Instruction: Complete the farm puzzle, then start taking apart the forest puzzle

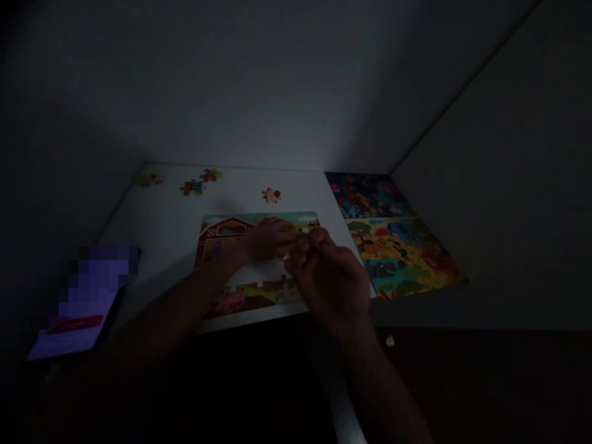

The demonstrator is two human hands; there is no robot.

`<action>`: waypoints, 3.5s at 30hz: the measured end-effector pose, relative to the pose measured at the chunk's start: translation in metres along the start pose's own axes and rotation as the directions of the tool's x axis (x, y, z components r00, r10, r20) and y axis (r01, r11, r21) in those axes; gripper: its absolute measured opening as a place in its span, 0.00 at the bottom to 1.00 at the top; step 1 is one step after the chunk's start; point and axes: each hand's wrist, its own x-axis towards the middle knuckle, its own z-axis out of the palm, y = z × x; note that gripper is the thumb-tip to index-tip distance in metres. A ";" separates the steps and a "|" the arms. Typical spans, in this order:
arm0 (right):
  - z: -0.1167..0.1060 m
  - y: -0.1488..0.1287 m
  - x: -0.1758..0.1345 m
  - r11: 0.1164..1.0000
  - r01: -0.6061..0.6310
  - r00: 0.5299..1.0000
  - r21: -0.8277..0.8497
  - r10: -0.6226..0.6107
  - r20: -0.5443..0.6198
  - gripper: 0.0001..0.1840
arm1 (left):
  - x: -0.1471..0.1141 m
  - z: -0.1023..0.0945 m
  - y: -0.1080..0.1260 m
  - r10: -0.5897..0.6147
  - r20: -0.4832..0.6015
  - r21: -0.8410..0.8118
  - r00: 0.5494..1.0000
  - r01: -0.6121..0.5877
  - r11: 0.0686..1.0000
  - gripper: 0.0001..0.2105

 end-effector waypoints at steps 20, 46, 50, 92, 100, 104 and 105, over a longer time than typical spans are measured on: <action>-0.103 0.070 0.251 0.010 0.195 0.963 -0.981 -0.194 0.190 0.17 | -0.009 -0.002 -0.006 -0.151 -0.039 0.034 0.988 0.152 0.988 0.21; -0.111 0.079 0.244 -0.126 0.229 0.954 -0.965 -0.171 0.248 0.18 | -0.065 -0.039 -0.122 -0.610 -0.383 0.003 0.694 0.661 0.750 0.12; -0.111 0.080 0.244 -0.106 0.239 0.949 -0.965 -0.186 0.255 0.18 | -0.077 -0.050 -0.143 -0.645 -0.462 -0.026 0.608 0.718 0.695 0.12; -0.128 0.086 0.256 0.006 0.282 0.936 -0.959 -0.221 0.274 0.15 | -0.033 -0.044 -0.157 -0.803 -0.474 0.090 0.360 0.928 0.362 0.26; -0.124 0.084 0.255 0.049 0.255 0.945 -0.966 -0.224 0.238 0.13 | -0.028 -0.051 -0.159 -0.809 -0.489 0.092 0.325 0.942 0.323 0.25; -0.123 0.084 0.255 0.035 0.256 0.944 -0.966 -0.226 0.242 0.14 | -0.027 -0.050 -0.161 -0.815 -0.473 0.107 0.334 0.940 0.323 0.23; -0.123 0.084 0.255 0.031 0.265 0.941 -0.964 -0.225 0.252 0.14 | -0.027 -0.050 -0.161 -0.816 -0.473 0.100 0.333 0.940 0.326 0.22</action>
